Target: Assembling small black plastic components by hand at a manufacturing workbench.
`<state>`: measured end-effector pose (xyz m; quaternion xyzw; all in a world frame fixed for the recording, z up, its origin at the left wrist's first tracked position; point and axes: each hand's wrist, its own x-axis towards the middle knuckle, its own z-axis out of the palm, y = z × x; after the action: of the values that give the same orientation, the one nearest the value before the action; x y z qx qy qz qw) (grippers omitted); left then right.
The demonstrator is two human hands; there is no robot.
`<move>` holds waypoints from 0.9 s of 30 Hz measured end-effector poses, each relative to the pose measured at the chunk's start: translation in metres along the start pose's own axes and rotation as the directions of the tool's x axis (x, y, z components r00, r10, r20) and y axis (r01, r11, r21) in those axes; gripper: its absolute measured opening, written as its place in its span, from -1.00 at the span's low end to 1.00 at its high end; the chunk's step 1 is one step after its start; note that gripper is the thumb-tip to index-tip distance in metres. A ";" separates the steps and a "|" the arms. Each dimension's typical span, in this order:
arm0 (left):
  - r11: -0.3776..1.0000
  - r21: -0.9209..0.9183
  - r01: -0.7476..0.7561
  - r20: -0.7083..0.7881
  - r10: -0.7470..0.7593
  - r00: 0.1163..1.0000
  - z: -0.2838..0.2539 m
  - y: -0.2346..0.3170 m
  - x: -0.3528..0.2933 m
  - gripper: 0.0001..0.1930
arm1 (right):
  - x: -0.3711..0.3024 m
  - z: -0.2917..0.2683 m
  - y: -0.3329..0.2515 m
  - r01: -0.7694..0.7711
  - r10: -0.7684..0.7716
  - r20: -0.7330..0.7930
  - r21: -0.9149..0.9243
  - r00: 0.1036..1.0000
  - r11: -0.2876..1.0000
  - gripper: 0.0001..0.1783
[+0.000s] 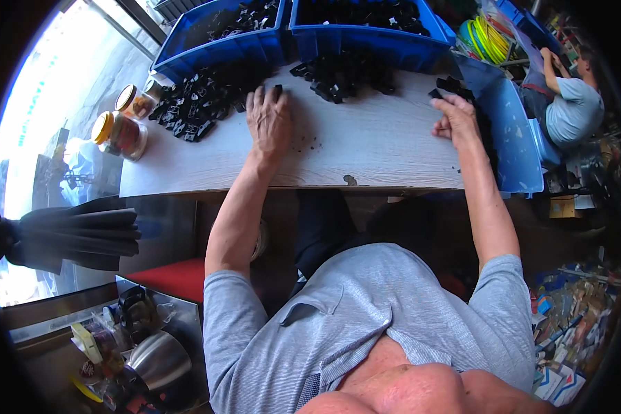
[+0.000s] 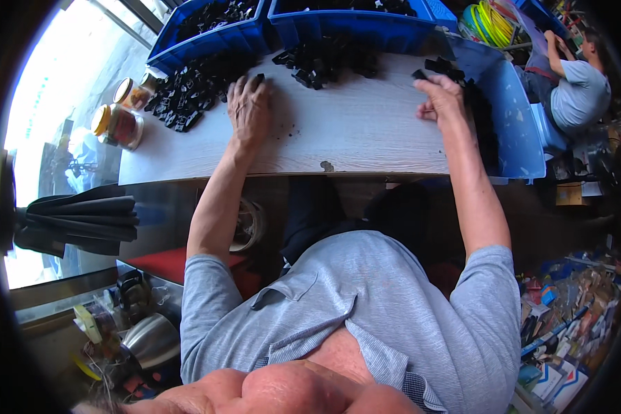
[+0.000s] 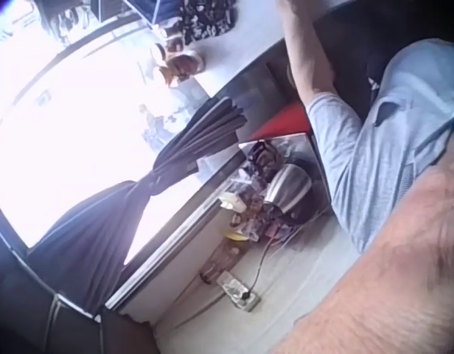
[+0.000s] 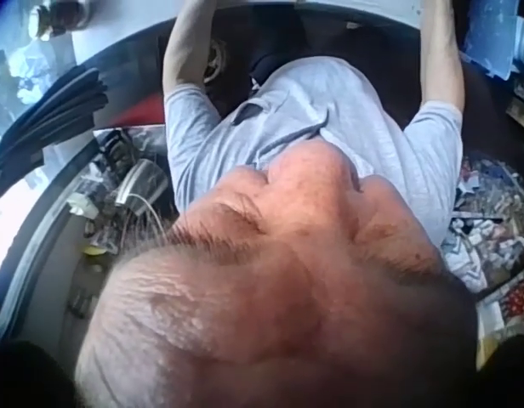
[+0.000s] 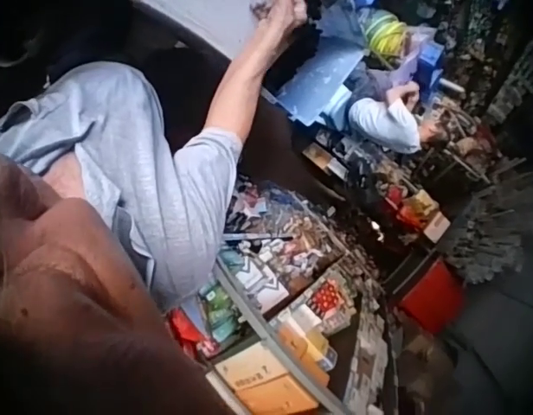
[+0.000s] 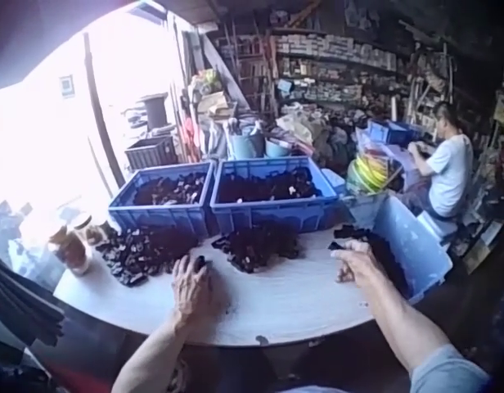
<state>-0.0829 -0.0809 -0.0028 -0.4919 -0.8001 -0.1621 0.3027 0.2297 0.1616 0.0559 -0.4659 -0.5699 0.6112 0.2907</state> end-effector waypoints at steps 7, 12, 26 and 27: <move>0.944 -0.323 0.065 0.185 -0.005 0.983 -0.030 0.015 -0.014 -0.58 | 0.023 -0.010 -0.006 0.029 -0.028 -0.266 0.003 0.963 1.000 -0.46; 0.905 -0.413 0.107 0.161 -0.043 0.986 -0.028 0.021 -0.012 -0.47 | 0.027 0.037 0.001 0.024 -0.026 -0.007 -0.197 1.000 0.980 -0.38; 0.918 -0.387 0.086 0.073 -0.063 0.995 -0.019 0.015 -0.015 -0.62 | 0.015 0.082 -0.005 0.141 -0.054 0.163 -0.585 0.985 0.799 -0.50; 0.870 -0.481 0.105 0.031 -0.103 0.994 -0.017 0.016 -0.016 -0.64 | 0.009 0.080 -0.004 0.118 -0.010 0.190 -0.562 0.982 0.819 -0.52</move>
<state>-0.0579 -0.0941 -0.0010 -0.5084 -0.7604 -0.3711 0.1599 0.1532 0.1364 0.0513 -0.4554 -0.7657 0.4417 0.1060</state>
